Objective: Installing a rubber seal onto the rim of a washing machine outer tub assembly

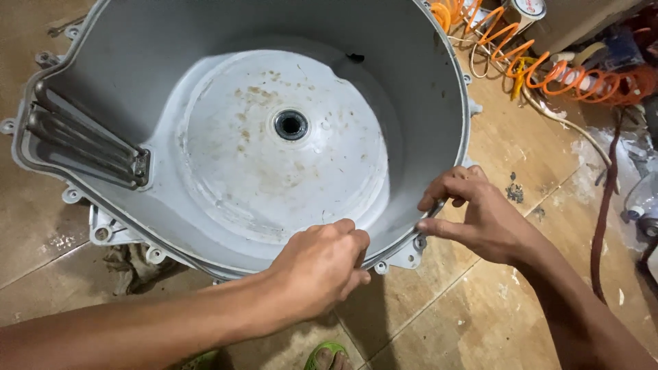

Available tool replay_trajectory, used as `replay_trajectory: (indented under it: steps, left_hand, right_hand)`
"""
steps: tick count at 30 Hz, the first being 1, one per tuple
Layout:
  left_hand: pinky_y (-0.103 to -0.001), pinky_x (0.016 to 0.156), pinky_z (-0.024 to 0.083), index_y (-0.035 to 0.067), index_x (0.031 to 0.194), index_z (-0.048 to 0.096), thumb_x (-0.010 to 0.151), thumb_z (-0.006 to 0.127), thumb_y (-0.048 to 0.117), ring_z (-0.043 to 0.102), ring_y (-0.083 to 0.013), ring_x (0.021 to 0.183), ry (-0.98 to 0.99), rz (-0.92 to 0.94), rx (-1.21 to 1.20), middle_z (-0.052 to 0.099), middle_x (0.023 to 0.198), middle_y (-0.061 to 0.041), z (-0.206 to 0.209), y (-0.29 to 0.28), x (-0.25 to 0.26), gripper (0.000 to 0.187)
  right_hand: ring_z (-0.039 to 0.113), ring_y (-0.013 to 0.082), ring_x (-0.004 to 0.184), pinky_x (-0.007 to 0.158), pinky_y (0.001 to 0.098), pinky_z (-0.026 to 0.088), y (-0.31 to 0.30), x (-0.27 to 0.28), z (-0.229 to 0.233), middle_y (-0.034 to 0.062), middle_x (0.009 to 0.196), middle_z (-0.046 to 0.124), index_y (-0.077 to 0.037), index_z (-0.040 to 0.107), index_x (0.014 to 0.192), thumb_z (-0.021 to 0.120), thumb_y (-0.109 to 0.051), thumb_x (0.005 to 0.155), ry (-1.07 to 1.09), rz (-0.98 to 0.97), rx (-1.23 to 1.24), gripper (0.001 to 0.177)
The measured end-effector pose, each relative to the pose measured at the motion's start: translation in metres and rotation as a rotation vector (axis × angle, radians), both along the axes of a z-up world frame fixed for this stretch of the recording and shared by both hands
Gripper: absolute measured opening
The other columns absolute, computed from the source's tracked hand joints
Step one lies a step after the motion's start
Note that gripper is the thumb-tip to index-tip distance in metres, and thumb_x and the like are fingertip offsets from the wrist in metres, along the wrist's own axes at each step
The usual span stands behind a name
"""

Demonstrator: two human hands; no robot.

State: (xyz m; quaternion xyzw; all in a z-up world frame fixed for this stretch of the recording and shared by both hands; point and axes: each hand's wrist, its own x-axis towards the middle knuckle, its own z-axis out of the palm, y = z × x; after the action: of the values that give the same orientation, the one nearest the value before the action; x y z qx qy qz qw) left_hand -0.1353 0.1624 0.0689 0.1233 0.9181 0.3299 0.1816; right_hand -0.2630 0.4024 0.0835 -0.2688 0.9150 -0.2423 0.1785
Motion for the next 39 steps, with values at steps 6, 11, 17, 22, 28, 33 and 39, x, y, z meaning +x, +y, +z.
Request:
replay_trajectory:
  steps: [6,11,17,22,28,33,39]
  left_hand:
    - [-0.044,0.071,0.056,0.008,0.096,0.066,0.089,0.075,0.02,0.069,-0.0304,0.08,0.09,-0.019,0.044,0.064,0.092,-0.008,-0.01,-0.002,0.003,0.017]
    - [-0.045,0.066,0.056,0.007,0.092,0.065,0.088,0.076,0.02,0.069,-0.0309,0.074,0.171,-0.004,0.024,0.063,0.089,-0.01,-0.013,-0.002,-0.001,0.018]
    - [-0.034,0.068,0.057,0.01,0.08,0.068,0.082,0.082,0.02,0.069,-0.0173,0.07,-0.248,0.166,0.068,0.072,0.077,-0.001,0.014,-0.008,-0.009,0.017]
    - [-0.031,0.066,0.057,0.009,0.085,0.072,0.084,0.079,0.018,0.069,-0.0161,0.069,-0.256,0.158,0.15,0.074,0.077,-0.002,0.014,-0.015,-0.006,0.012]
    - [-0.03,0.062,0.056,0.008,0.093,0.074,0.084,0.077,0.014,0.068,-0.0148,0.065,-0.277,0.134,0.175,0.074,0.079,-0.003,0.014,-0.029,-0.002,0.01]
    - [-0.027,0.061,0.055,0.007,0.095,0.075,0.081,0.074,0.013,0.065,-0.0127,0.066,-0.332,0.126,0.206,0.07,0.077,-0.002,0.013,-0.038,-0.001,0.015]
    - [-0.034,0.077,0.059,0.011,0.107,0.071,0.08,0.075,0.021,0.069,-0.0184,0.087,-0.214,-0.035,0.077,0.072,0.1,-0.003,0.006,-0.068,0.013,0.029]
  right_hand:
    - [0.052,0.0196,0.106,0.089,0.0367,0.045,-0.004,0.009,-0.003,0.0015,0.101,0.067,-0.014,0.082,0.089,0.093,-0.042,0.065,0.018,0.001,0.028,0.038]
    - [0.052,0.0224,0.115,0.095,0.042,0.046,-0.009,0.015,-0.007,0.0034,0.11,0.066,-0.015,0.081,0.093,0.091,-0.041,0.066,0.003,-0.069,0.061,0.039]
    - [0.054,0.0223,0.104,0.093,0.0414,0.044,-0.028,0.046,0.0,0.0046,0.102,0.064,-0.015,0.078,0.096,0.084,-0.029,0.071,0.115,-0.07,0.063,0.029]
    - [0.053,0.0147,0.093,0.08,0.0302,0.047,-0.037,0.071,-0.008,-0.0036,0.094,0.064,-0.018,0.081,0.086,0.087,-0.023,0.074,0.076,0.046,-0.044,0.015]
    - [0.053,0.0133,0.086,0.077,0.03,0.046,-0.044,0.067,-0.003,-0.0063,0.085,0.069,-0.021,0.084,0.081,0.086,-0.032,0.077,-0.003,0.017,0.08,0.012]
    - [0.053,0.0144,0.085,0.083,0.0325,0.045,-0.055,0.068,-0.001,-0.0035,0.082,0.067,-0.021,0.082,0.082,0.085,-0.036,0.076,0.004,0.016,0.189,0.017]
    - [0.057,0.0164,0.087,0.078,0.0326,0.049,-0.052,0.084,-0.004,-0.0019,0.088,0.066,-0.017,0.078,0.088,0.085,-0.027,0.072,0.225,0.12,0.042,0.021]
